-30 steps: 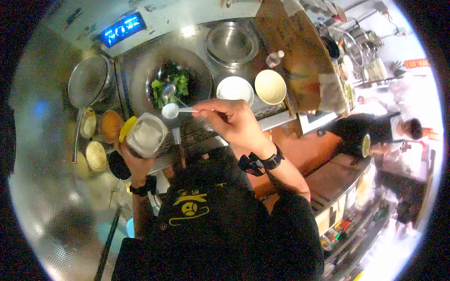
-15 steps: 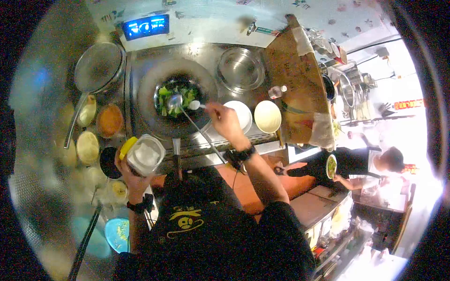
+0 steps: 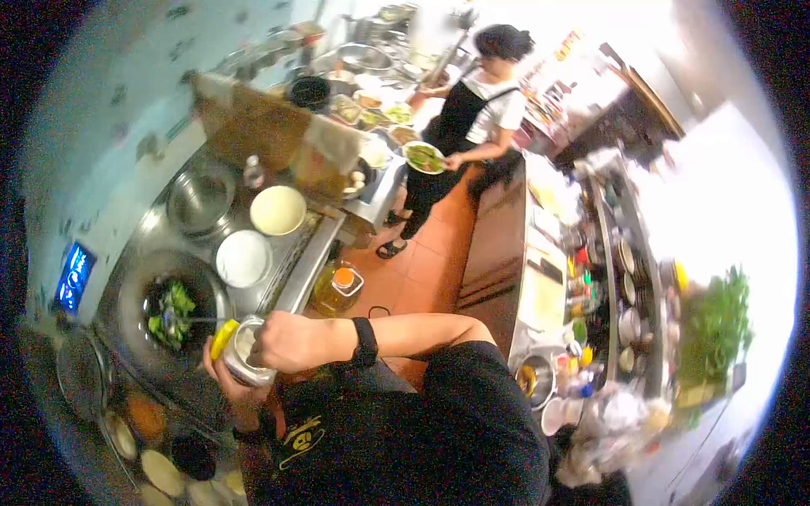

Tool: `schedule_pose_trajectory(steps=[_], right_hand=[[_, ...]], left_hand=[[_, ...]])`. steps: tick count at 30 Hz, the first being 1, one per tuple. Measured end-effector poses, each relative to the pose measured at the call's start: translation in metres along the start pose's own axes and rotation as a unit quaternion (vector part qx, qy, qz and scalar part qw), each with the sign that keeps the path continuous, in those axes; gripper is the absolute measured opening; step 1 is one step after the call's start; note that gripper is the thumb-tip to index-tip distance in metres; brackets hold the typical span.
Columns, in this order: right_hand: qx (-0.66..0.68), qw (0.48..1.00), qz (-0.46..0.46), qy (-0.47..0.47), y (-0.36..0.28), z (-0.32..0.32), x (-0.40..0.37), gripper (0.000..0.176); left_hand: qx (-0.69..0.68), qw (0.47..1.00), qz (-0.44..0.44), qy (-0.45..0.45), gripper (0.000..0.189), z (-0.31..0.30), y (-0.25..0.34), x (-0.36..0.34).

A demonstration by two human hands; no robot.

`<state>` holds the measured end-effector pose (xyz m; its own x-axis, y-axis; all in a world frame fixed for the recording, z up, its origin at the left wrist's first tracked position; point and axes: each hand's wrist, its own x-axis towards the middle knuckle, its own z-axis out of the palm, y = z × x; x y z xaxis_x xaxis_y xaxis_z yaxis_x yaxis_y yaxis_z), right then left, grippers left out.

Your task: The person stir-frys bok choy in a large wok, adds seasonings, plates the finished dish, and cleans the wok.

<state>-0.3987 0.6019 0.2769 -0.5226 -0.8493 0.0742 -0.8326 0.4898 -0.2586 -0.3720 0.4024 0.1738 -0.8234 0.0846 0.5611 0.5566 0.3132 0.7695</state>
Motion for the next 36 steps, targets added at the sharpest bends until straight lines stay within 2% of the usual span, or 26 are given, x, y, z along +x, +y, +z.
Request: schedule_pose_trajectory(steps=[1, 3, 4, 5, 7, 8, 10, 11, 12, 14, 15, 17, 18, 19, 20, 21, 23, 25, 27, 29, 31, 32, 33, 35, 36], right_hand=[[-0.005, 1.0, 0.016, 0.014, -0.001, -0.011, -0.019, 0.028], [0.05, 0.99, 0.125, -0.046, -0.002, -0.037, -0.068, 0.029], [0.076, 0.984, 0.143, 0.071, 0.003, -0.04, -0.096, 0.035], [0.103, 0.966, 0.198, 0.133, 0.008, -0.04, -0.123, 0.04], [0.09, 0.941, 0.28, 0.17, 0.003, -0.061, -0.167, 0.055], [0.089, 0.936, 0.286, 0.183, 0.004, -0.058, -0.194, 0.055], [0.197, 0.906, 0.376, 0.001, 0.011, -0.039, -0.243, 0.069], [0.2, 0.905, 0.375, 0.01, 0.012, -0.035, -0.267, 0.069], [0.217, 0.892, 0.395, 0.017, 0.012, -0.033, -0.295, 0.073], [0.238, 0.864, 0.444, -0.001, 0.017, -0.037, -0.35, 0.079], [0.248, 0.863, 0.44, 0.005, 0.02, -0.035, -0.38, 0.079], [0.363, 0.787, 0.498, 0.017, 0.021, -0.023, -0.436, 0.077], [0.371, 0.785, 0.496, 0.021, 0.017, -0.014, -0.462, 0.077], [0.357, 0.791, 0.478, 0.133, 0.012, -0.006, -0.488, 0.075], [0.336, 0.788, 0.455, 0.243, 0.01, -0.004, -0.516, 0.073], [0.312, 0.778, 0.482, 0.254, -0.007, -0.034, -0.539, 0.064], [0.166, 0.798, 0.482, 0.32, -0.037, -0.057, -0.566, 0.061], [0.066, 0.796, 0.503, 0.331, -0.058, -0.052, -0.567, 0.065], [-0.02, 0.763, 0.527, 0.374, -0.06, -0.046, -0.571, 0.06], [-0.053, 0.731, 0.562, 0.383, -0.062, -0.048, -0.581, 0.056], [-0.046, 0.732, 0.543, 0.408, -0.066, -0.055, -0.591, 0.051], [-0.042, 0.725, 0.545, 0.419, -0.066, -0.065, -0.593, 0.047], [-0.055, 0.707, 0.57, 0.415, -0.073, -0.068, -0.592, 0.047], [-0.072, 0.644, 0.624, 0.437, -0.074, -0.075, -0.6, 0.045], [-0.109, 0.586, 0.676, 0.432, -0.074, -0.067, -0.599, 0.043]], left_hand=[[-0.005, 1.0, 0.015, -0.016, 0.088, 0.011, 0.007, 0.0], [0.002, 0.993, 0.032, -0.111, 0.093, 0.036, 0.029, -0.002], [-0.028, 0.991, 0.023, -0.128, 0.093, 0.054, 0.043, -0.001], [0.018, 0.985, 0.06, -0.159, 0.093, 0.071, 0.04, -0.006], [-0.026, 0.968, 0.121, -0.217, 0.091, 0.116, 0.051, -0.014], [-0.039, 0.953, 0.161, -0.255, 0.09, 0.141, 0.064, -0.015], [-0.077, 0.924, 0.225, -0.298, 0.087, 0.2, 0.078, -0.031], [-0.11, 0.908, 0.269, -0.303, 0.085, 0.229, 0.088, -0.036], [-0.103, 0.906, 0.272, -0.308, 0.085, 0.251, 0.107, -0.036], [-0.119, 0.874, 0.278, -0.38, 0.079, 0.296, 0.147, -0.033], [-0.113, 0.871, 0.276, -0.39, 0.079, 0.318, 0.161, -0.037], [-0.144, 0.847, 0.286, -0.425, 0.072, 0.357, 0.181, -0.047], [-0.163, 0.848, 0.272, -0.424, 0.069, 0.377, 0.188, -0.055], [-0.163, 0.847, 0.271, -0.426, 0.069, 0.393, 0.198, -0.057], [-0.204, 0.844, 0.234, -0.437, 0.072, 0.41, 0.208, -0.056], [-0.245, 0.838, 0.195, -0.447, 0.075, 0.427, 0.218, -0.054], [-0.239, 0.815, 0.218, -0.482, 0.082, 0.465, 0.229, -0.04], [-0.284, 0.75, 0.117, -0.586, 0.085, 0.497, 0.234, -0.041], [-0.34, 0.677, 0.063, -0.649, 0.084, 0.526, 0.256, -0.031], [-0.375, 0.535, 0.032, -0.756, 0.089, 0.566, 0.269, -0.02], [-0.442, 0.306, -0.1, -0.838, 0.098, 0.613, 0.276, -0.019], [-0.42, 0.202, -0.123, -0.876, 0.109, 0.634, 0.279, -0.017], [-0.422, 0.172, -0.112, -0.883, 0.109, 0.638, 0.292, -0.02], [-0.423, 0.23, -0.122, -0.868, 0.098, 0.646, 0.319, -0.014], [-0.428, 0.313, -0.021, -0.847, 0.078, 0.655, 0.319, -0.021]])
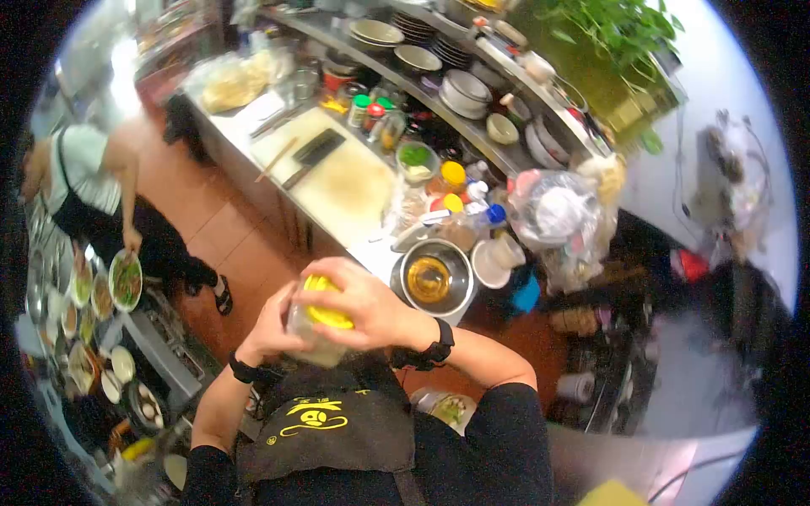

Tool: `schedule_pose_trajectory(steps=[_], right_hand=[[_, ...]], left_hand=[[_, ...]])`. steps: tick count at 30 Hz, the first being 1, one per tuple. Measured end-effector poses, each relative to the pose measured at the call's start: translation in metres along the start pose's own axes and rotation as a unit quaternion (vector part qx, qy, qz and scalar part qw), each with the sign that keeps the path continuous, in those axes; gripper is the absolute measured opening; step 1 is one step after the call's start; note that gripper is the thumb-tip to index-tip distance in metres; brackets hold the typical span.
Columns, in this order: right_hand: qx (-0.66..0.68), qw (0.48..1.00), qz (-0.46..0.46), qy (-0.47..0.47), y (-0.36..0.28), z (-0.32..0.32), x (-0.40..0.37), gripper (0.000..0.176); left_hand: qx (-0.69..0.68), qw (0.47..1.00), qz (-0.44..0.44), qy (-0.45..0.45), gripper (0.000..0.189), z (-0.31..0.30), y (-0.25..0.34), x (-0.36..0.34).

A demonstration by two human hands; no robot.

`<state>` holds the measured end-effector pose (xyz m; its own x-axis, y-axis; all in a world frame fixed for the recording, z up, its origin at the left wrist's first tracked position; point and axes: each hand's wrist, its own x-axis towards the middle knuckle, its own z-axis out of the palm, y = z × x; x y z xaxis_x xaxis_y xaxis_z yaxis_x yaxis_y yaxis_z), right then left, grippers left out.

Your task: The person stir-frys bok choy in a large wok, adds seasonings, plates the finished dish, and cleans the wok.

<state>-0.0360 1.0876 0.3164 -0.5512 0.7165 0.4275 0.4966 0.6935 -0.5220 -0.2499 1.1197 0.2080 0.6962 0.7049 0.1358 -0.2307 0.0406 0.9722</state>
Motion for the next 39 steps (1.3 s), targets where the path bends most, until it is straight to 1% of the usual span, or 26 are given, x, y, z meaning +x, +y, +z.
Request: schedule_pose_trajectory(steps=[1, 2, 3, 4, 7, 8, 9, 10, 11, 12, 13, 15, 17, 19, 20, 21, 23, 24, 25, 27, 30, 33, 34, 36, 37, 39], right_hand=[[-0.026, 0.995, 0.088, 0.03, 0.0, 0.004, -0.005, 0.044], [-0.059, 0.978, 0.174, 0.097, 0.004, 0.016, -0.011, 0.047], [-0.091, 0.948, 0.261, 0.16, 0.007, 0.03, -0.02, 0.05], [-0.073, 0.936, 0.287, 0.189, 0.015, 0.036, -0.028, 0.057], [-0.047, 0.912, 0.405, 0.04, 0.005, -0.007, -0.036, 0.069], [-0.129, 0.936, 0.328, 0.006, 0.007, -0.027, -0.045, 0.079], [-0.207, 0.956, 0.207, 0.008, 0.014, -0.04, -0.049, 0.083], [-0.144, 0.975, 0.166, 0.004, 0.022, -0.044, -0.054, 0.078], [-0.081, 0.989, 0.125, -0.002, 0.027, -0.047, -0.059, 0.074], [-0.073, 0.987, 0.139, 0.042, 0.029, -0.052, -0.064, 0.058], [-0.083, 0.985, 0.145, 0.046, 0.035, -0.049, -0.072, 0.058], [-0.124, 0.912, 0.314, 0.235, 0.053, -0.042, -0.086, 0.047], [-0.127, 0.888, 0.338, 0.286, 0.065, -0.055, -0.095, 0.045], [-0.057, 0.878, 0.399, 0.258, 0.077, -0.083, -0.101, 0.056], [-0.042, 0.915, 0.373, 0.146, 0.073, -0.113, -0.108, 0.076], [-0.052, 0.944, 0.318, 0.067, 0.069, -0.143, -0.109, 0.095], [-0.058, 0.964, 0.26, 0.021, 0.074, -0.173, -0.112, 0.101], [-0.058, 0.964, 0.259, 0.017, 0.082, -0.185, -0.114, 0.101], [-0.082, 0.956, 0.281, 0.008, 0.089, -0.198, -0.113, 0.1], [-0.105, 0.94, 0.319, 0.066, 0.114, -0.224, -0.117, 0.101], [-0.265, 0.851, 0.411, 0.189, 0.186, -0.27, -0.135, 0.096], [-0.405, 0.74, 0.475, 0.251, 0.264, -0.31, -0.14, 0.093], [-0.407, 0.741, 0.472, 0.249, 0.284, -0.319, -0.142, 0.093], [-0.437, 0.666, 0.548, 0.253, 0.324, -0.336, -0.14, 0.094], [-0.44, 0.671, 0.541, 0.252, 0.342, -0.341, -0.14, 0.094], [-0.427, 0.608, 0.618, 0.258, 0.381, -0.352, -0.145, 0.091]], left_hand=[[-0.004, 1.0, -0.005, -0.023, 0.078, 0.002, 0.001, 0.011], [0.208, 0.972, 0.088, 0.071, 0.071, 0.01, 0.002, 0.025], [0.401, 0.884, 0.181, 0.159, 0.063, 0.019, 0.002, 0.034], [0.44, 0.845, 0.241, 0.186, 0.063, 0.021, 0.002, 0.048], [0.384, 0.903, 0.176, 0.082, 0.067, 0.014, -0.001, 0.069], [0.363, 0.918, 0.15, 0.047, 0.068, 0.011, -0.001, 0.074], [0.248, 0.965, 0.085, -0.031, 0.069, 0.011, 0.001, 0.084], [0.127, 0.986, 0.016, -0.11, 0.07, 0.016, 0.002, 0.097], [0.099, 0.984, 0.017, -0.146, 0.072, 0.025, 0.006, 0.106], [0.152, 0.979, 0.044, -0.125, 0.071, 0.035, 0.003, 0.114], [0.205, 0.971, 0.071, -0.102, 0.07, 0.046, 0.001, 0.123], [0.387, 0.897, 0.211, 0.002, 0.069, 0.074, 0.003, 0.147], [0.424, 0.874, 0.236, 0.006, 0.07, 0.09, 0.006, 0.171], [0.416, 0.876, 0.243, -0.014, 0.07, 0.101, 0.004, 0.197], [0.372, 0.909, 0.177, -0.058, 0.076, 0.099, 0.0, 0.21], [0.374, 0.909, 0.177, -0.054, 0.076, 0.099, -0.007, 0.225], [0.118, 0.969, 0.049, -0.21, 0.088, 0.097, -0.016, 0.252], [0.147, 0.959, 0.04, -0.238, 0.094, 0.098, -0.01, 0.264], [0.151, 0.96, 0.038, -0.231, 0.094, 0.104, -0.012, 0.274], [0.241, 0.96, 0.11, -0.094, 0.081, 0.12, -0.02, 0.296], [0.147, 0.979, 0.143, 0.013, 0.055, 0.107, -0.015, 0.307], [0.168, 0.98, 0.073, 0.075, 0.041, 0.072, -0.036, 0.274], [0.185, 0.977, 0.048, 0.091, 0.037, 0.06, -0.05, 0.258], [0.151, 0.981, -0.056, 0.111, 0.029, 0.028, -0.09, 0.213], [0.143, 0.978, -0.042, 0.146, 0.017, 0.017, -0.113, 0.187], [0.26, 0.941, -0.108, 0.191, 0.016, -0.015, -0.147, 0.117]])
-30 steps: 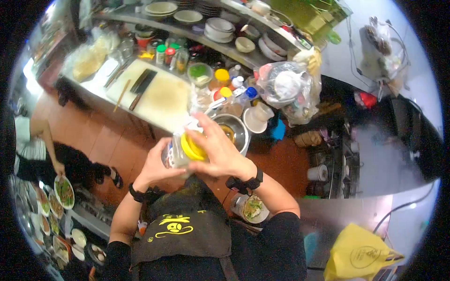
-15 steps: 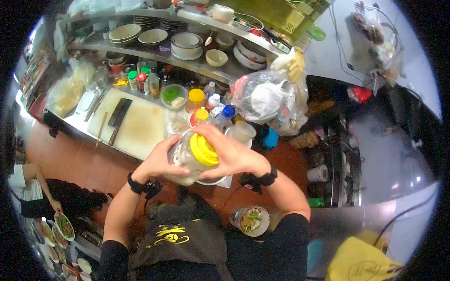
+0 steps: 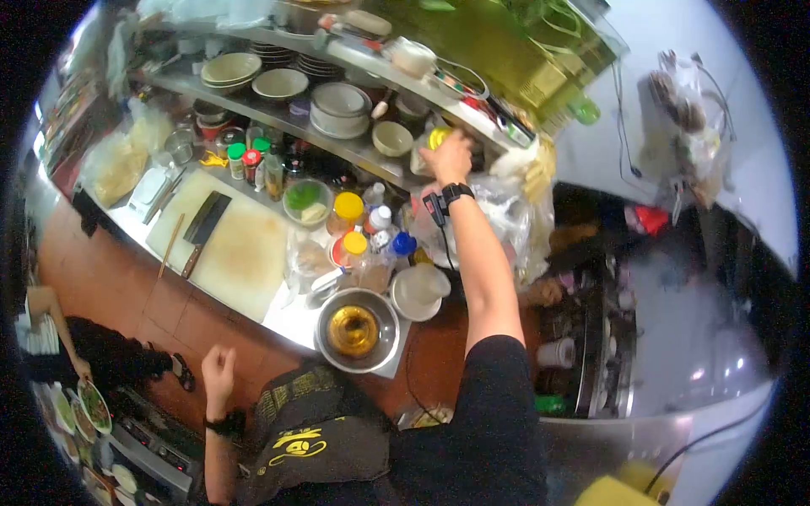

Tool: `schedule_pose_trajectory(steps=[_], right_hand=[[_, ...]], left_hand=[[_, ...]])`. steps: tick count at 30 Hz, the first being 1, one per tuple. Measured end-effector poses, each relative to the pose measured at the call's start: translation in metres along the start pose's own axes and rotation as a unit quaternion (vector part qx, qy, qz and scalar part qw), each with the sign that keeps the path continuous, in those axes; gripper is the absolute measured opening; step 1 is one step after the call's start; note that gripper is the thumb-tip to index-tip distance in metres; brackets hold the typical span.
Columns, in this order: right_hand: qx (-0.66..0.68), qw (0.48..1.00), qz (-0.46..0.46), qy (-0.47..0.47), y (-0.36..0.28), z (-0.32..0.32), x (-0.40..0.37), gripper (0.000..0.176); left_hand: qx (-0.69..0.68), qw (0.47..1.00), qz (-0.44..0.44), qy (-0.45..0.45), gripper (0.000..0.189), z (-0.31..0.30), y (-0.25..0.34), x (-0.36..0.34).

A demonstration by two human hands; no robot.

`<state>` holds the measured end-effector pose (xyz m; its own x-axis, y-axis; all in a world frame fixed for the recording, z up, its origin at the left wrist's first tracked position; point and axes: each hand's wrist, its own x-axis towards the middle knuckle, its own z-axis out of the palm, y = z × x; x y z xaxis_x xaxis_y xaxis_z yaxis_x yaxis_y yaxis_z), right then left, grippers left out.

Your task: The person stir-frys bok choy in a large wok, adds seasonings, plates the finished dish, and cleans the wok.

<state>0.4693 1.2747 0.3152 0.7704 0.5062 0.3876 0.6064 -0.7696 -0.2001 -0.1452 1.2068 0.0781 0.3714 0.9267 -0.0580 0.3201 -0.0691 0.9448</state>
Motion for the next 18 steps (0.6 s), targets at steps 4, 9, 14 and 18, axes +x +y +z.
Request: schedule_pose_trajectory(steps=[4, 9, 14, 18], right_hand=[[-0.071, 0.984, -0.087, -0.135, -0.023, 0.042, 0.013, 0.054], [-0.213, 0.952, -0.116, -0.184, 0.007, 0.081, 0.05, 0.064], [-0.288, 0.927, -0.155, -0.184, -0.006, 0.024, 0.018, 0.067], [-0.189, 0.937, -0.254, -0.147, -0.066, -0.072, -0.101, 0.068]], left_hand=[[-0.009, 0.969, -0.209, 0.133, 0.028, -0.023, -0.07, -0.143], [0.048, 0.861, -0.4, 0.31, 0.037, -0.021, -0.029, -0.284], [-0.041, 0.876, -0.413, 0.246, 0.055, 0.052, -0.145, -0.377], [-0.185, 0.843, -0.48, 0.154, 0.08, 0.143, -0.184, -0.459]])
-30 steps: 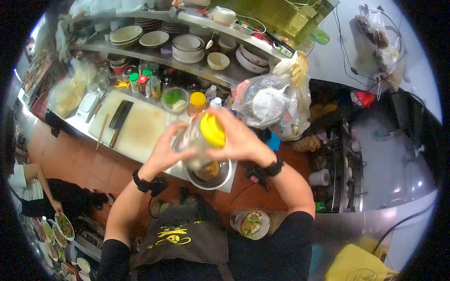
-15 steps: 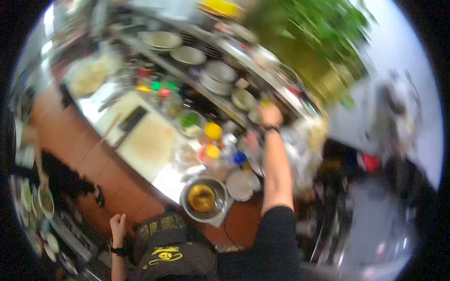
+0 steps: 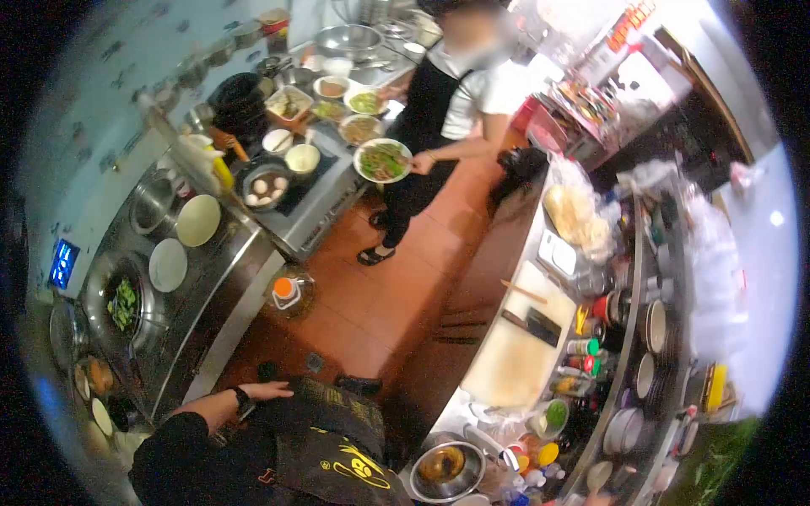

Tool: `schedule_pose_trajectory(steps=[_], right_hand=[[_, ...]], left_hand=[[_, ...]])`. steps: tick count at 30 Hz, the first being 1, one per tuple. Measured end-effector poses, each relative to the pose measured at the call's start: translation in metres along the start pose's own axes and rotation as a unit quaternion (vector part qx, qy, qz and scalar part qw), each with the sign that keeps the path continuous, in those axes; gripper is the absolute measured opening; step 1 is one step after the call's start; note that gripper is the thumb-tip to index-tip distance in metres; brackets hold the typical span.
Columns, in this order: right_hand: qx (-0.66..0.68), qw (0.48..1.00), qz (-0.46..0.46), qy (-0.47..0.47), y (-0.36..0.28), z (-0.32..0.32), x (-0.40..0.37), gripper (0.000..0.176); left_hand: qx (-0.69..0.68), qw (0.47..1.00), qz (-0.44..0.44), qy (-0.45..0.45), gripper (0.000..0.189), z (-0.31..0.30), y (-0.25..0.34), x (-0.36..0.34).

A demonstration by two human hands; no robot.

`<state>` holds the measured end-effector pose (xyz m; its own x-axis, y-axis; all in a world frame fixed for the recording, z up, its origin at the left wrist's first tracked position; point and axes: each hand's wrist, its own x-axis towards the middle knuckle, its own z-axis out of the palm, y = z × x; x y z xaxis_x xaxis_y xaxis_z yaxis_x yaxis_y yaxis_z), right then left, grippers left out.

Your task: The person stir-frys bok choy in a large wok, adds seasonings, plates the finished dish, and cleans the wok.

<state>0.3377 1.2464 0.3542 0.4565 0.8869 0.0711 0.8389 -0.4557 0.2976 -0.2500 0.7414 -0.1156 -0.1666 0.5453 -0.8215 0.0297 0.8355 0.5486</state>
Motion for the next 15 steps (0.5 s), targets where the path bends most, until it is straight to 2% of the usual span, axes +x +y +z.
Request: schedule_pose_trajectory(steps=[1, 3, 4, 5, 6, 7, 8, 9, 10, 11, 12, 13, 14, 15], right_hand=[[0.026, 0.999, -0.033, 0.023, -0.028, -0.029, -0.039, 0.069], [0.117, 0.979, -0.138, 0.099, -0.092, -0.088, -0.126, 0.07], [0.116, 0.977, -0.148, 0.098, -0.117, -0.11, -0.178, 0.07], [0.157, 0.969, -0.158, 0.102, -0.142, -0.127, -0.227, 0.069], [0.193, 0.959, -0.18, 0.101, -0.162, -0.136, -0.265, 0.069], [0.146, 0.968, -0.184, 0.091, -0.17, -0.125, -0.278, 0.065], [0.186, 0.928, -0.302, 0.115, -0.19, -0.117, -0.3, 0.059], [0.22, 0.909, -0.35, 0.049, -0.216, -0.117, -0.338, 0.057], [0.248, 0.887, -0.39, -0.012, -0.238, -0.117, -0.375, 0.054], [0.194, 0.872, -0.443, -0.079, -0.273, -0.114, -0.382, 0.052], [0.208, 0.822, -0.521, -0.101, -0.302, -0.122, -0.414, 0.049], [0.224, 0.769, -0.586, -0.122, -0.324, -0.124, -0.447, 0.047], [0.287, 0.712, -0.607, -0.205, -0.345, -0.06, -0.367, 0.048], [0.257, 0.71, -0.631, -0.176, -0.357, -0.09, -0.447, 0.046]], left_hand=[[-0.009, 1.0, 0.002, 0.009, 0.08, -0.017, 0.002, -0.026], [-0.064, 0.995, -0.073, -0.03, 0.085, -0.065, 0.033, -0.098], [-0.118, 0.991, -0.053, 0.044, 0.081, -0.095, 0.021, -0.125], [-0.197, 0.959, 0.009, 0.202, 0.079, -0.118, 0.004, -0.135], [-0.262, 0.894, 0.065, 0.359, 0.076, -0.143, -0.014, -0.148], [-0.314, 0.813, 0.099, 0.481, 0.075, -0.165, -0.028, -0.164], [-0.354, 0.733, 0.117, 0.57, 0.073, -0.182, -0.042, -0.181], [-0.387, 0.661, 0.129, 0.63, 0.072, -0.197, -0.061, -0.197], [-0.43, 0.617, 0.125, 0.647, 0.072, -0.213, -0.079, -0.21], [-0.49, 0.597, 0.099, 0.627, 0.073, -0.232, -0.089, -0.228], [-0.568, 0.581, 0.091, 0.576, 0.075, -0.247, -0.119, -0.233], [-0.529, 0.58, 0.083, 0.613, 0.075, -0.257, -0.13, -0.251], [-0.486, 0.585, 0.081, 0.644, 0.074, -0.267, -0.136, -0.266], [-0.49, 0.578, 0.108, 0.643, 0.072, -0.272, -0.149, -0.275]])
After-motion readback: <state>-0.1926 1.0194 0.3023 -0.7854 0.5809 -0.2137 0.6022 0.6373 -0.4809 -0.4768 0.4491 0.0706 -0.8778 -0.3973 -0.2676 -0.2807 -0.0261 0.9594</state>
